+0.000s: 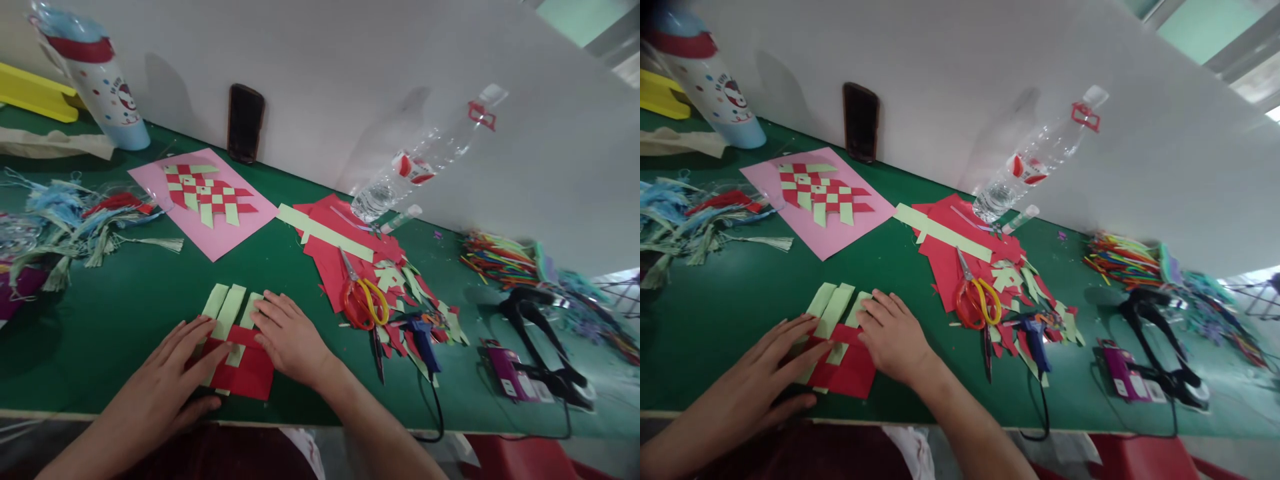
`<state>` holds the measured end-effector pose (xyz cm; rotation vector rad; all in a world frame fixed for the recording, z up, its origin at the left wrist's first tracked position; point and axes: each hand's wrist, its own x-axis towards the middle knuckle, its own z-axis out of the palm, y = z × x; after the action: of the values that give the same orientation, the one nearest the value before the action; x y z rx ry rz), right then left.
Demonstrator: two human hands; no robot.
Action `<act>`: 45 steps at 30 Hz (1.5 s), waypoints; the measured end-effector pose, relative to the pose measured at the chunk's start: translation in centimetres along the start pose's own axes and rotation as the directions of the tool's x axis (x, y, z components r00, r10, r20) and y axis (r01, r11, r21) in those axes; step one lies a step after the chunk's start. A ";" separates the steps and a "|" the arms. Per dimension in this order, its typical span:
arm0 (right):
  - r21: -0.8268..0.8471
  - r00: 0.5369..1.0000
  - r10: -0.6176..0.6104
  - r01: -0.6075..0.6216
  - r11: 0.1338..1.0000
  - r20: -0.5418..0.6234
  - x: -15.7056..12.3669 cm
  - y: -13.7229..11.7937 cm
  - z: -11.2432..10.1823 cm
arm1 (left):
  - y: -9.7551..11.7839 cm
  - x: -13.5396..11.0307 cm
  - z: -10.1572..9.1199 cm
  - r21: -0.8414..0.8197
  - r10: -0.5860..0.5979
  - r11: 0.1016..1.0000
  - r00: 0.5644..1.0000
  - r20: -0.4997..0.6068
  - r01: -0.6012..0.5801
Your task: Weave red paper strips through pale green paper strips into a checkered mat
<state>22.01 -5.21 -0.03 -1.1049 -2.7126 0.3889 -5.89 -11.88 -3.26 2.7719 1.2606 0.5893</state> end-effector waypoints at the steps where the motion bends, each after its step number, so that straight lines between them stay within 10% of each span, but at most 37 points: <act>1: 0.000 1.000 0.001 -0.001 1.000 0.008 -0.1 0.1 0.1 | 0.1 0.1 0.0 -0.002 -0.010 1.000 1.000 -0.005 0.010; 10: -0.002 0.985 -0.072 0.072 0.997 -0.157 3.8 1.5 -1.1 | 1.4 1.2 -0.2 0.022 0.032 0.999 0.999 -0.014 -0.032; 18: -0.132 0.966 -0.255 0.259 0.957 0.047 12.1 -0.3 0.0 | 4.9 4.4 2.2 0.014 0.162 0.986 0.984 0.076 -0.163; 32: -0.190 0.945 -0.301 0.321 0.928 0.124 13.0 1.2 1.2 | 5.8 4.4 3.1 -0.016 0.171 0.985 0.984 0.052 -0.170; 45: -0.184 0.946 -0.306 0.321 0.929 0.107 12.9 1.2 1.1 | -3.5 -0.3 -0.1 0.005 -0.109 0.994 0.991 0.080 0.109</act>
<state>13.40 4.50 -0.55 -0.6858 -2.9809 0.1118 -8.62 -9.73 -3.98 2.6769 1.3842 0.4653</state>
